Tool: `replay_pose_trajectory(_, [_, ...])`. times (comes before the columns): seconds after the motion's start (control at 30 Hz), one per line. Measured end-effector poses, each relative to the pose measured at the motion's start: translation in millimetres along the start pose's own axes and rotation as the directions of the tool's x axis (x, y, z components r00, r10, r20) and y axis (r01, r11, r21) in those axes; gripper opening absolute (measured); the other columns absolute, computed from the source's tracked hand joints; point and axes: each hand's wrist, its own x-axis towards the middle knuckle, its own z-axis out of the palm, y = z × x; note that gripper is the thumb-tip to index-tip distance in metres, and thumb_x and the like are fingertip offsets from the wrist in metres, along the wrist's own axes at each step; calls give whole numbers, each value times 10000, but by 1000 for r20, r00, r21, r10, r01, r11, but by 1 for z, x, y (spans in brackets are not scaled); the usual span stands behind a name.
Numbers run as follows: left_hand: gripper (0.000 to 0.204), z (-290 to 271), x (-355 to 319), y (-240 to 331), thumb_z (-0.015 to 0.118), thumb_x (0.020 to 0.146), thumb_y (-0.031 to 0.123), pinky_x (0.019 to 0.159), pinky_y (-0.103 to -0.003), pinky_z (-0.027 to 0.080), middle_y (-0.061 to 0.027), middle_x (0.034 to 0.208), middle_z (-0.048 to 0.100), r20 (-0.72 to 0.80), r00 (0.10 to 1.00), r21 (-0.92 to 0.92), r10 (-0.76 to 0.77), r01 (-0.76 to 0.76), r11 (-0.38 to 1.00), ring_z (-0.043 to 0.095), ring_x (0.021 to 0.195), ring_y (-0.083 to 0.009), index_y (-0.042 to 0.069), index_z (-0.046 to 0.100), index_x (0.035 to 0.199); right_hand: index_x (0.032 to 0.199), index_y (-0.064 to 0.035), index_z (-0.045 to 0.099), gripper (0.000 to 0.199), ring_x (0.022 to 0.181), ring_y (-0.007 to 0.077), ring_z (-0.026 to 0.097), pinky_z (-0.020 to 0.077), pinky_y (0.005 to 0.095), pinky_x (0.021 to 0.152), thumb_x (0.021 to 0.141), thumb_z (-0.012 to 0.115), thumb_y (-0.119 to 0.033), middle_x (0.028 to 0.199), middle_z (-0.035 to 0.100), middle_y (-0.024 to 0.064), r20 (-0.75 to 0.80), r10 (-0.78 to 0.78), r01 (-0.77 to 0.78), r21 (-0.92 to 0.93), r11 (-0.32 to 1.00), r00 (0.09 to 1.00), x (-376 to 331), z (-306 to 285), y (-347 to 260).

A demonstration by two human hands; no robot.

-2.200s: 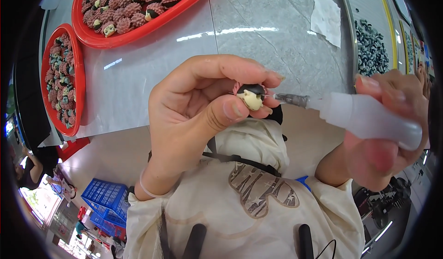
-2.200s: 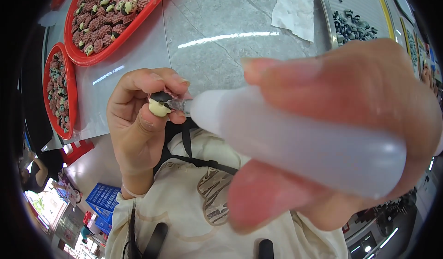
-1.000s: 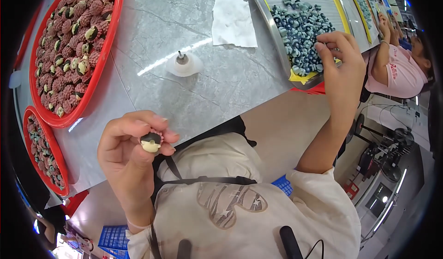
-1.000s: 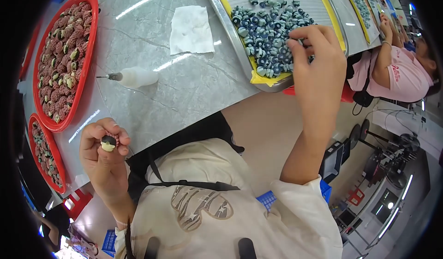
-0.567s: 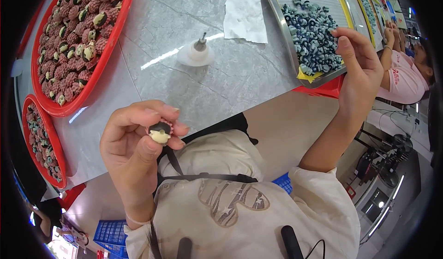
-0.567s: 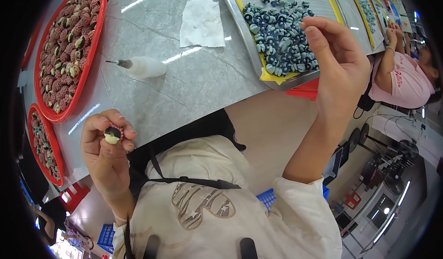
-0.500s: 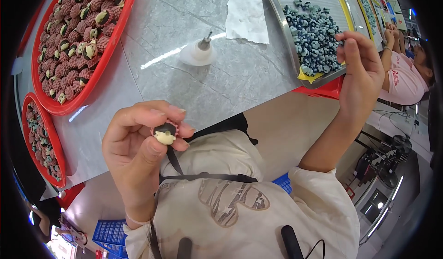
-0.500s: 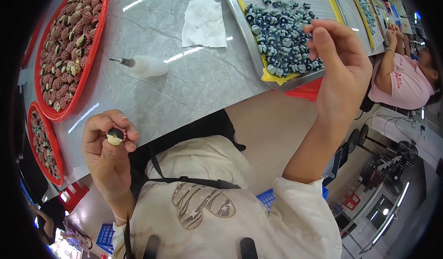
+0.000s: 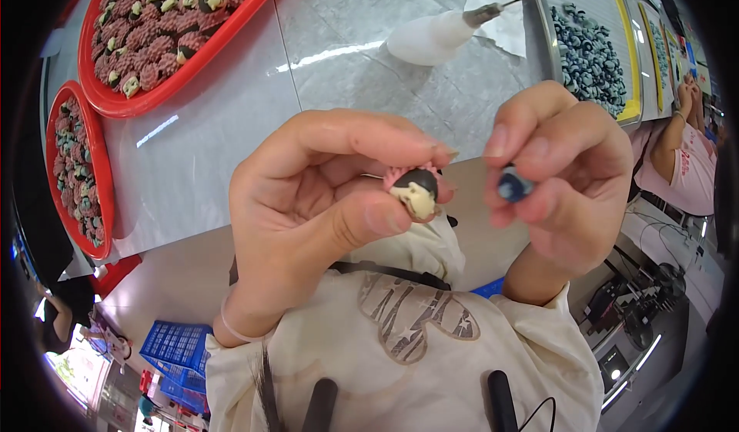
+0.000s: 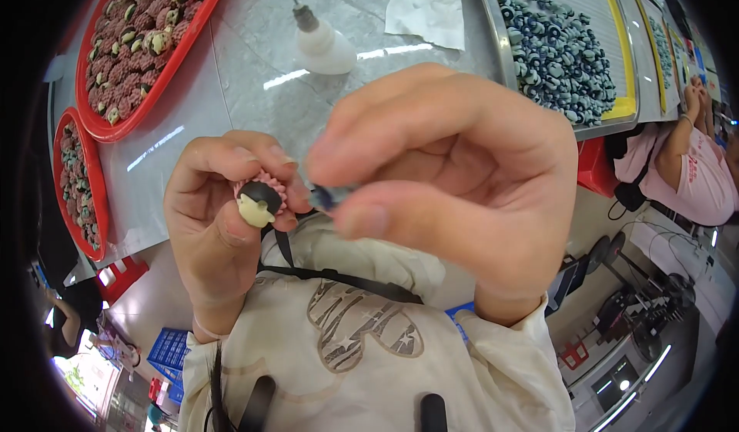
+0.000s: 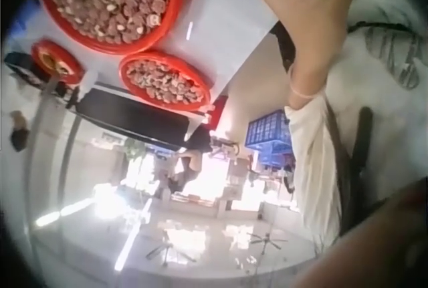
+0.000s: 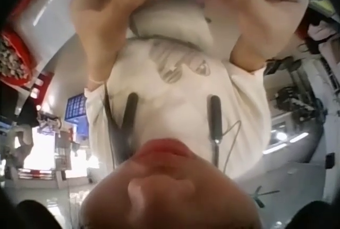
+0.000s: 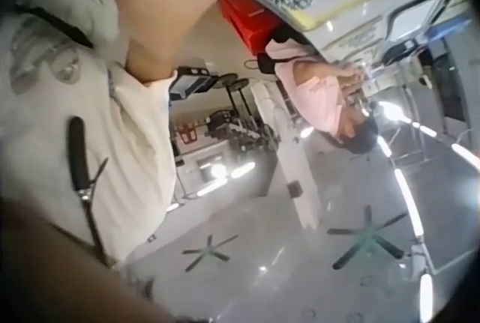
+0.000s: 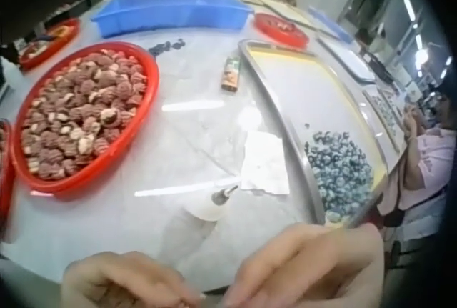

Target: The person applies glue to figurine head pieces using a squeeze bottle, attaches figurine bodies to them by hand, and places the assembled figurines into a tray.

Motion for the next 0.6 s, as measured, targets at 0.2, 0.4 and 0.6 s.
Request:
replay_pose_trajectory(0.2, [383,-6,-4,-2,685,677,262,630,-204,437,-98,852,518,-1,1000,52,30,-30,998,529,725,-130,10,489,888,833,8,509,245,638,161,560,467,196,548,644,664,14,818,524,178,165,-239,282,-320,905,957,4,8,6])
replay_pose_trajectory(0.4, [346,-14,-3,-2,700,662,255,617,-185,403,-75,816,521,40,996,125,80,-85,989,506,669,-102,9,528,834,794,-1,531,312,655,189,579,473,213,495,547,665,134,790,540,166,174,-327,360,-629,688,929,2,25,-2])
replay_pose_trajectory(0.6, [325,-21,-4,10,716,637,178,604,-206,429,-88,814,532,91,949,359,301,-314,879,526,659,-113,-3,553,853,802,-5,538,338,603,170,563,458,219,464,524,674,130,757,549,142,221,-458,485,-629,607,861,10,33,13])
